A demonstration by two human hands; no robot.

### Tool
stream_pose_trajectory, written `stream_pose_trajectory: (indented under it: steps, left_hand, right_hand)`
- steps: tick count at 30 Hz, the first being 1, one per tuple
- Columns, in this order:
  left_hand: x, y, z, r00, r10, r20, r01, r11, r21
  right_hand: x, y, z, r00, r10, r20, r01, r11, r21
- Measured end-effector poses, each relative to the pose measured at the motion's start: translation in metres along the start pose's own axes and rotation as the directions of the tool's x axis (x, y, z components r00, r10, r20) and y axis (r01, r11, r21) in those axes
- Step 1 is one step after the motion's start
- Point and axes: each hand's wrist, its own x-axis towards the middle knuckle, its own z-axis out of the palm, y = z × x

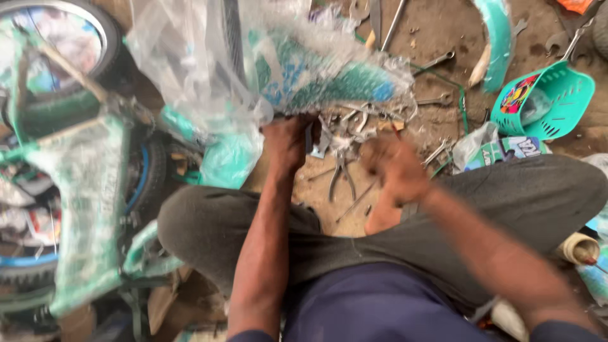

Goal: The person assembles a bicycle by attaching the handlebars to the frame and securing the seat post. They use wrenches and pliers to tighten bolts and fasteners while sitting on the floor surrounded by tools and parts.

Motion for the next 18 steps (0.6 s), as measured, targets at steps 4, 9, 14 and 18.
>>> stream_pose_trajectory:
  steps: [4,9,14,18]
  left_hand:
    - [-0.025,0.002,0.003,0.929,-0.318,0.189,0.368,0.851,-0.375]
    - [-0.024,-0.006,0.005,0.993,-0.083,0.089,0.079,0.996,0.045]
    - [-0.025,0.008,0.005,0.937,0.129,-0.323,-0.135,0.991,0.004]
    - [0.003,0.043,-0.020,0.933,-0.359,0.019,0.162,0.373,-0.914]
  right_hand:
    - [0.022,-0.073,-0.035,0.990,-0.091,0.112,0.139,0.397,-0.907]
    - [0.001,-0.039,0.017,0.995,-0.104,0.004,0.084,0.787,-0.611]
    - [-0.031,0.050,0.084,0.980,0.001,0.200,-0.126,0.778,0.615]
    - [-0.032,-0.007,0.057,0.983,-0.042,0.178,0.017,0.990,0.140]
